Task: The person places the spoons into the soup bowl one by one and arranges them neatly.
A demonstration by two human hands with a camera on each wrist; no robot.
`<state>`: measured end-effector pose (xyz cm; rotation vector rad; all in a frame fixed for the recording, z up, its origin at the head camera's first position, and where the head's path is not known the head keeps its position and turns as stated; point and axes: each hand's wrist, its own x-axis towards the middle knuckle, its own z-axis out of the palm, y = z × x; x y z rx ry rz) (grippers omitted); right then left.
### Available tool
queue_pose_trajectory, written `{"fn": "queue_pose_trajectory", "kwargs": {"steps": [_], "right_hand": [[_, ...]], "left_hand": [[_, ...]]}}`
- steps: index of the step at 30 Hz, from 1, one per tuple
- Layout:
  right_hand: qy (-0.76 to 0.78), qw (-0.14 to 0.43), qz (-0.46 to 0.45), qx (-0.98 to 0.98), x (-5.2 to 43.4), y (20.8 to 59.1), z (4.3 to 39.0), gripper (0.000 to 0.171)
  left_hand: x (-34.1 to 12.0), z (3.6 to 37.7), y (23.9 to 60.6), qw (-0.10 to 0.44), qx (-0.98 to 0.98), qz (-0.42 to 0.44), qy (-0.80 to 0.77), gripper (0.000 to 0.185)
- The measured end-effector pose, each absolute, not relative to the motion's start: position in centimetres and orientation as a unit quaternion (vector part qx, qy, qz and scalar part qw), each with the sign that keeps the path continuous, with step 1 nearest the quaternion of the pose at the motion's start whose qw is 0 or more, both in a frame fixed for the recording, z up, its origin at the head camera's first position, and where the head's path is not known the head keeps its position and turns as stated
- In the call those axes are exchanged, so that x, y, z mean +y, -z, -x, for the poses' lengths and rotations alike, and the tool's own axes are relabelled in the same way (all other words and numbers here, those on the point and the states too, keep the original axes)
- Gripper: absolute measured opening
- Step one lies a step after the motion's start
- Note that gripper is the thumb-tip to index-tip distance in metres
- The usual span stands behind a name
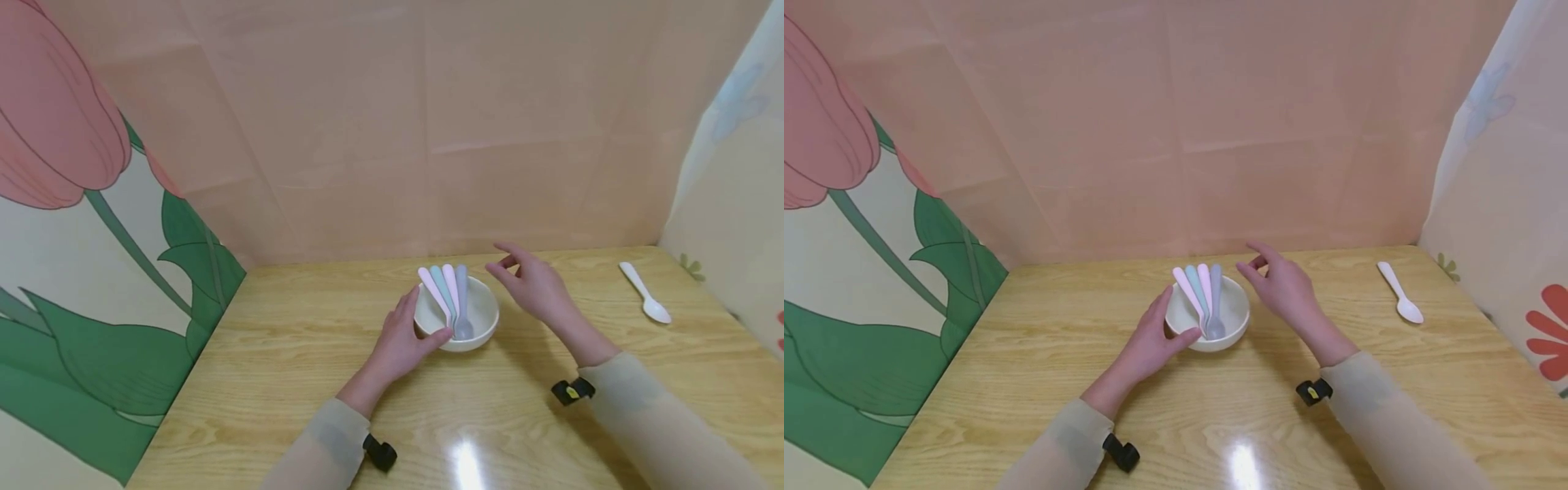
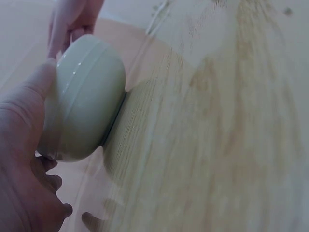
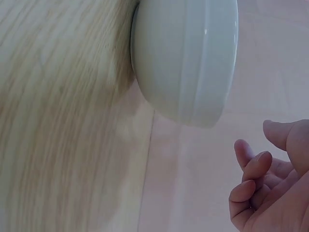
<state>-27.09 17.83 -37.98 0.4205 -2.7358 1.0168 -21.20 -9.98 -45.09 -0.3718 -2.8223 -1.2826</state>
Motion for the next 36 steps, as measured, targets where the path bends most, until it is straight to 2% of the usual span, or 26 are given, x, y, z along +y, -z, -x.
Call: {"fn": "queue_pose_trajectory", "kwargs": {"steps": [36], "right_hand": [[-0.277, 0.107, -0.118, -0.947, 28.3, 36.6, 27.2, 0.076]], "left_hand": [[-10.0, 21.3, 45.2, 0.024, -0.902, 0.131, 0.41, 0.114]]}}
